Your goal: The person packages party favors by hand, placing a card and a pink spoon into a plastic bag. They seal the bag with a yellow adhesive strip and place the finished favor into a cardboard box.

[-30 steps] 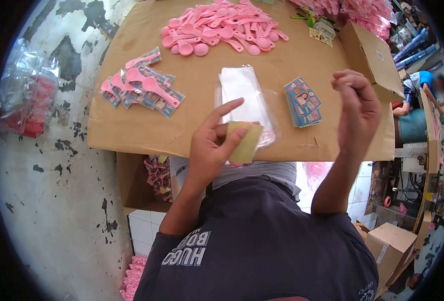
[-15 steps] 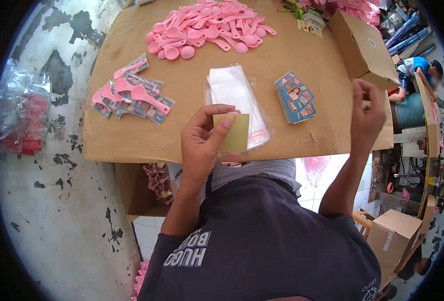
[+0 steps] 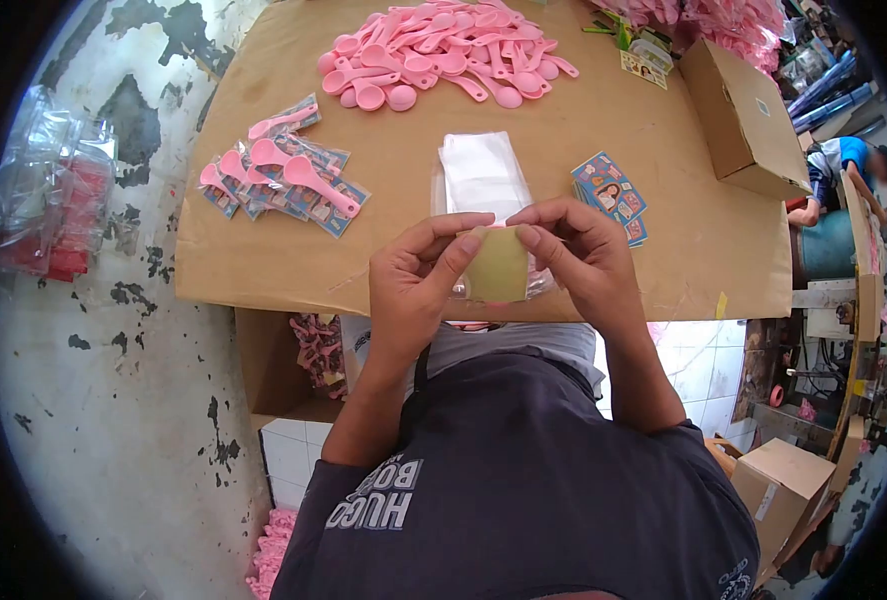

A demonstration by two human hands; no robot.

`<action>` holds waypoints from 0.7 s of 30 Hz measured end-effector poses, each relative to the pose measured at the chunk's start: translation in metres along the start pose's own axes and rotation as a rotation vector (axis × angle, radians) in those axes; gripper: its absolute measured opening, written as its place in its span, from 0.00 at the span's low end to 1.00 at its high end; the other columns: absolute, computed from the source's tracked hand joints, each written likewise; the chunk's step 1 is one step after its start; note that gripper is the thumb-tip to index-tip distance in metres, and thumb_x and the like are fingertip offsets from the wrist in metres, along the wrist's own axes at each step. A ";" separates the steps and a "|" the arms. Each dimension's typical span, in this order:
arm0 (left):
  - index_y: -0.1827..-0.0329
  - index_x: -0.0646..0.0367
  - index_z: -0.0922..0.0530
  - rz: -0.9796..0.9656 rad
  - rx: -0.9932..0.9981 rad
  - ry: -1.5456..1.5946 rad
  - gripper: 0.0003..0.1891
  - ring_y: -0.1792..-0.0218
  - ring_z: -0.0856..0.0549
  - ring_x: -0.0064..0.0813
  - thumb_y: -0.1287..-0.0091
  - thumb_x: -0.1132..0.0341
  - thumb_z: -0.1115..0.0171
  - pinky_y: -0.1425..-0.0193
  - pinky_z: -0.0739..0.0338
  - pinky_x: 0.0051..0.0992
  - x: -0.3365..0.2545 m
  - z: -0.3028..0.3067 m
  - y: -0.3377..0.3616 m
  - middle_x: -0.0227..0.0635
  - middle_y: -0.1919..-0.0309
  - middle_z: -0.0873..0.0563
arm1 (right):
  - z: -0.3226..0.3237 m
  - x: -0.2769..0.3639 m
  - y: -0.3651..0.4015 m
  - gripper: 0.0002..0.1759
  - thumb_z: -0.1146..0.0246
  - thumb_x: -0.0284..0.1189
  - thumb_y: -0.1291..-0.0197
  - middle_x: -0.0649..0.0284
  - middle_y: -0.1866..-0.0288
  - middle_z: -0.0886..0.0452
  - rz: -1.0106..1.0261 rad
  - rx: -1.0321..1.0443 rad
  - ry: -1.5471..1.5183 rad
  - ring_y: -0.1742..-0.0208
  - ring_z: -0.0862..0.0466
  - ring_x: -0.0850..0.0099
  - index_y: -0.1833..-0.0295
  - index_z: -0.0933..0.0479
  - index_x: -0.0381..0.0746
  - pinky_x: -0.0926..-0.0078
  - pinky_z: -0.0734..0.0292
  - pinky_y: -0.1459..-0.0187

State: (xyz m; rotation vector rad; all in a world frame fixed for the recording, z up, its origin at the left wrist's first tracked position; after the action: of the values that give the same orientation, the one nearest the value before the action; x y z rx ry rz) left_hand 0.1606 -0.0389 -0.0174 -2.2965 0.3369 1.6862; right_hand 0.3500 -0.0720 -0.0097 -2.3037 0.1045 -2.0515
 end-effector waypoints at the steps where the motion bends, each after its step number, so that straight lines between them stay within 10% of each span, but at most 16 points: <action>1: 0.38 0.69 0.17 0.005 0.003 -0.014 0.14 0.53 0.10 0.23 0.22 0.72 0.36 0.48 0.16 0.23 0.000 0.001 0.000 0.41 0.54 0.08 | 0.002 0.001 0.000 0.10 0.32 0.29 0.26 0.71 0.59 0.13 -0.012 0.013 0.003 0.61 0.20 0.87 0.45 0.15 0.36 0.86 0.28 0.62; 21: 0.52 0.66 0.18 -0.151 0.159 0.129 0.04 0.55 0.13 0.20 0.24 0.75 0.38 0.47 0.19 0.23 0.003 -0.001 0.003 0.36 0.58 0.11 | 0.019 0.014 0.012 0.07 0.39 0.20 0.26 0.65 0.55 0.15 0.154 0.114 -0.024 0.58 0.19 0.82 0.54 0.15 0.33 0.83 0.26 0.60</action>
State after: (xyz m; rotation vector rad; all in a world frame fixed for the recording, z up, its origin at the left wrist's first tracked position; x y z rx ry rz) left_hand 0.1612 -0.0419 -0.0203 -2.2571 0.3036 1.3928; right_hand 0.3707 -0.0848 0.0009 -2.1801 0.1541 -1.9040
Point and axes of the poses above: each hand's wrist, its own y-axis away from the middle knuckle, its own z-axis out of the back of the hand, x = y × z, the point moved 3 cm from there along -y, towards the middle knuckle
